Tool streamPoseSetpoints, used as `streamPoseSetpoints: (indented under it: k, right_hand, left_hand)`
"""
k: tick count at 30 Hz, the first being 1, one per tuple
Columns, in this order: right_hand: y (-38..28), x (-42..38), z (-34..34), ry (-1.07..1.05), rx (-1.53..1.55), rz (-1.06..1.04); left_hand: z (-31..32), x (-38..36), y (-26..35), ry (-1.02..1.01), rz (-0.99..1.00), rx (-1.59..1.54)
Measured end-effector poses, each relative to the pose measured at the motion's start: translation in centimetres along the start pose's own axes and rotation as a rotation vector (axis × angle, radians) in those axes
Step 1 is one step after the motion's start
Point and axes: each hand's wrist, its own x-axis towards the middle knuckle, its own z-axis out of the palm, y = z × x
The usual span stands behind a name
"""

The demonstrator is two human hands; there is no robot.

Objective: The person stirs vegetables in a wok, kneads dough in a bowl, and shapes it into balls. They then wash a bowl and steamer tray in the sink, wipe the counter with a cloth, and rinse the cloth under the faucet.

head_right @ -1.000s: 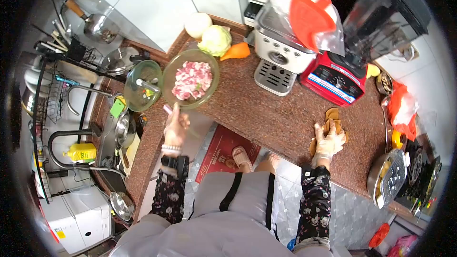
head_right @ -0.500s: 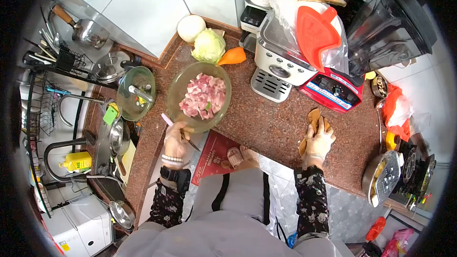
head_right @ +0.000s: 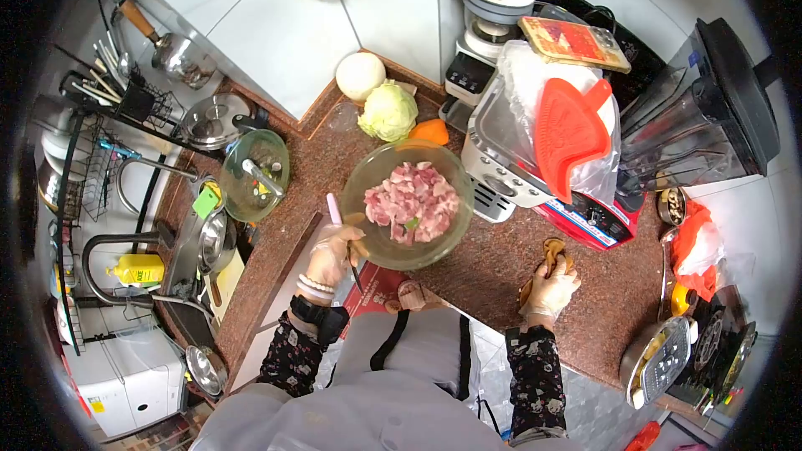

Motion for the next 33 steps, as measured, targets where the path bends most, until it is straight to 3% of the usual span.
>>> streamPoseSetpoints:
  k: [9,12,15,16,17,19,21,23,25,27,29,33]
  right_hand:
    - [0.2,0.3,-0.1,-0.021,0.041,-0.062]
    - [1.1,0.3,1.0,0.006,0.046,-0.134]
    - [0.4,-0.4,1.0,-0.028,-0.004,-0.127]
    - [-0.2,-1.4,0.7,-0.05,0.031,-0.165]
    - [-1.0,-2.4,0.4,-0.073,0.063,-0.198]
    - [-3.3,-4.6,0.6,-0.095,0.094,-0.351]
    - [-6.8,-6.0,-0.4,-0.149,0.133,-0.463]
    - [-11.2,-6.4,-1.1,-0.198,0.167,-0.524]
    - [-15.7,-7.2,-0.2,-0.235,0.125,-0.482]
    - [-20.2,-7.8,0.8,-0.131,0.176,-0.639]
    - [-25.1,-8.6,1.9,-0.241,0.124,-0.479]
    - [-35.2,-9.9,2.2,-0.16,0.161,-0.412]
  left_hand:
    - [6.8,3.7,-0.6,-0.168,0.136,0.119]
    - [4.3,3.1,-1.0,0.01,0.084,0.025]
    - [-1.2,0.2,-1.3,0.237,0.253,-0.119]
    - [-3.8,-0.2,-2.3,0.386,0.325,-0.175]
    - [-6.9,-0.5,-2.7,0.551,0.266,-0.171]
    - [-11.0,-0.9,-1.6,0.789,0.267,-0.345]
    - [-13.0,-0.8,0.0,0.791,0.459,-0.313]
    - [-15.4,1.1,1.3,0.705,0.422,-0.322]
    - [-16.3,2.2,3.7,0.698,0.173,-0.435]
    - [-20.0,4.9,1.9,0.632,0.098,-0.606]
    - [-22.2,5.3,1.8,0.65,0.082,-0.552]
    - [-26.6,2.5,0.8,0.576,0.072,-0.423]
